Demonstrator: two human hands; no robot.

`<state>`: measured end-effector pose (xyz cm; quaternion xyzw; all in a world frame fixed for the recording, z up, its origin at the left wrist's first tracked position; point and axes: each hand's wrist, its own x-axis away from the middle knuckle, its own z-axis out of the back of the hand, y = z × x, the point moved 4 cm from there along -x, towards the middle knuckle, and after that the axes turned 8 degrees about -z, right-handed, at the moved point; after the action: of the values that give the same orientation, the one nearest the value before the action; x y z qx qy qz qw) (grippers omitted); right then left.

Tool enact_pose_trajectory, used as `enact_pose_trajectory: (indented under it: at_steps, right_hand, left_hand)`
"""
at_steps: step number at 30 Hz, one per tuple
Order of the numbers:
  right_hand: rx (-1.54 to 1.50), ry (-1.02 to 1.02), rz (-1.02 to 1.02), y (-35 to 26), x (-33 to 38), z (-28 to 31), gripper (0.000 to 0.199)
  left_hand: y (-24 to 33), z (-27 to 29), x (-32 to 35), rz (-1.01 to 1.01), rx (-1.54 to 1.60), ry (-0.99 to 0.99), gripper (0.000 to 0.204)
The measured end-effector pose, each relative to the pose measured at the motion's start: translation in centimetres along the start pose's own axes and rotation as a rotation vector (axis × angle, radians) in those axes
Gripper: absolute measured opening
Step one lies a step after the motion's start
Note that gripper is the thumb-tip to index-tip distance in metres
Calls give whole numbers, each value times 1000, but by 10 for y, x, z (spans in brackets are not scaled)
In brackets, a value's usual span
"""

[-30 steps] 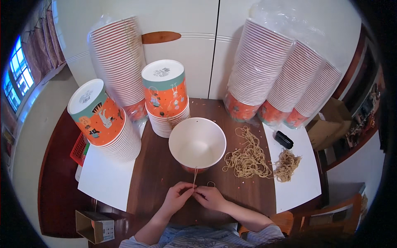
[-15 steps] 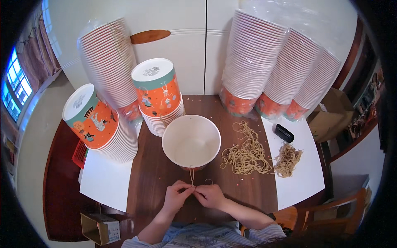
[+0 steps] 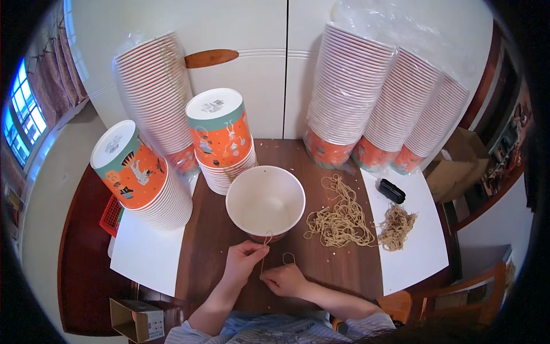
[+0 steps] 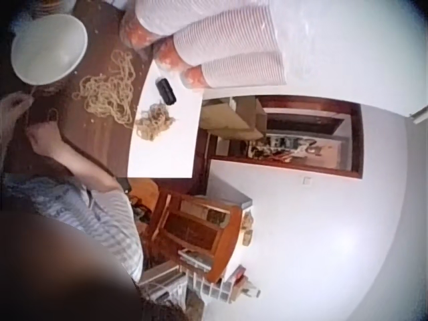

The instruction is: Securing stacks of paper food containers with rubber bands for packaging.

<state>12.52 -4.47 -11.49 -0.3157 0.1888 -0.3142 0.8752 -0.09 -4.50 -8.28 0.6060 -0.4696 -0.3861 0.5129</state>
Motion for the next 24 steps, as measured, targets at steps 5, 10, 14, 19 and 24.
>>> enact_pose_trajectory:
  at_steps: [5, 10, 14, 19, 24]
  right_hand:
    - [-25, 77, 51, -4, -1, 5, 11]
    - [113, -157, 109, -12, 1, 2, 13]
    - [62, -195, 211, -14, 7, -6, 14]
    - [137, -304, 239, -13, 9, -10, 14]
    - [88, -358, 240, -17, 10, -5, 19]
  left_hand:
    - [-5, -4, -7, 57, 93, 40, 6]
    - [-6, -8, -10, 127, 224, 77, 3]
    - [-5, -7, -11, 146, 254, 90, 4]
    - [-8, -10, -10, 172, 346, 72, 6]
    - [-2, -11, -8, 219, 333, 104, 6]
